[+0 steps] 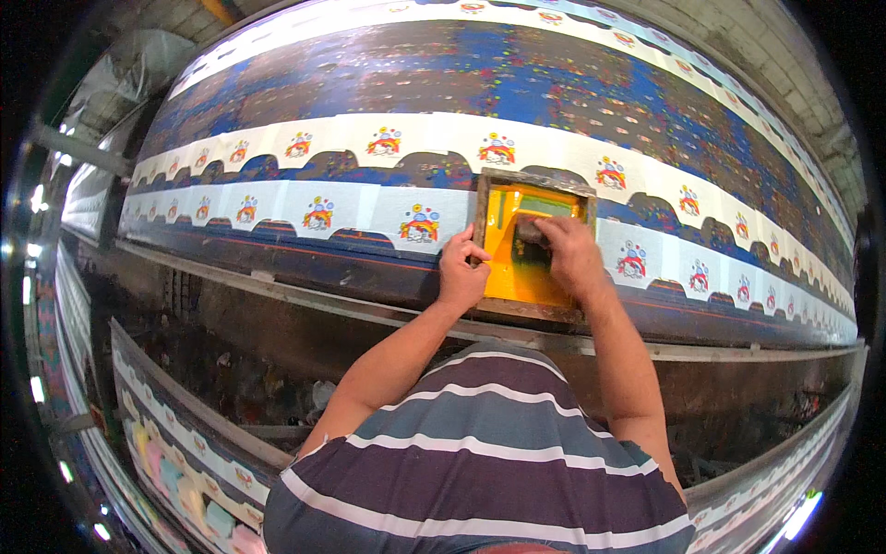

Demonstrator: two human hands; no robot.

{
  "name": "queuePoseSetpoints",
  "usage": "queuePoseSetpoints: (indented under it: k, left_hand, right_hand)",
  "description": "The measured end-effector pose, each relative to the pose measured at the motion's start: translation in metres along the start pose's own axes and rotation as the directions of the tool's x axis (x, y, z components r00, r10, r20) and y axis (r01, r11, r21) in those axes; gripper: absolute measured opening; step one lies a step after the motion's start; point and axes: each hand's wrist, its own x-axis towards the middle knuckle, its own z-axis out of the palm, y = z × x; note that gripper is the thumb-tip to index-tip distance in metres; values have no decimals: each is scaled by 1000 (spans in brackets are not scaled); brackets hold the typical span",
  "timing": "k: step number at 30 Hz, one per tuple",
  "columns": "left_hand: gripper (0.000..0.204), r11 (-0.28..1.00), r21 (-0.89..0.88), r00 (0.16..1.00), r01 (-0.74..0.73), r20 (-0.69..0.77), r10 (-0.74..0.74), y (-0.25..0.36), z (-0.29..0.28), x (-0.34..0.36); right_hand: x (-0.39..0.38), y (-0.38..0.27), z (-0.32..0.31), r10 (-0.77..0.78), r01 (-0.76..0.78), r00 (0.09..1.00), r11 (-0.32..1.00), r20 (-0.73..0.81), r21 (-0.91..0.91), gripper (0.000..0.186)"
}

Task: The person repeatedly rubs a small yellow and green printing block onto a moving conveyor belt of folded fabric items. The person holds the block with both hands and applies pressure to transfer a pattern onto each item as it passes underneath.

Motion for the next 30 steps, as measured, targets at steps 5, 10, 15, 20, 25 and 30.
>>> queuePoseSetpoints:
  k: [5,10,15,20,25,30]
  left_hand:
    - [13,1000,5,1000,-12,4,12,0,1,-1]
    - [12,999,-7,999,-42,0,42,0,0,-1]
    - [14,1000,9,1000,-8,4,8,7,1,-4]
    - [13,999,-4,999,-39,5,39,5,2,-2]
    - [13,999,6,999,-52,1,52,5,2,-2]
    - [15,1000,-23,999,-15,31,16,0,0,-1]
  right_hand:
    - [41,24,0,48,-48,999,999,-1,12,51]
    - [35,23,-2,15,-15,999,1000,29,-28,51]
    - [-5,-10,-3,-40,41,999,999,15,-23,49]
    - [-48,-49,-8,-23,24,998,1000,50,-11,46]
    - [-72,-77,-16,13,-15,998,999,65,29,49]
    - [-87,-83,-25,53,-67,991,991,121,114,48]
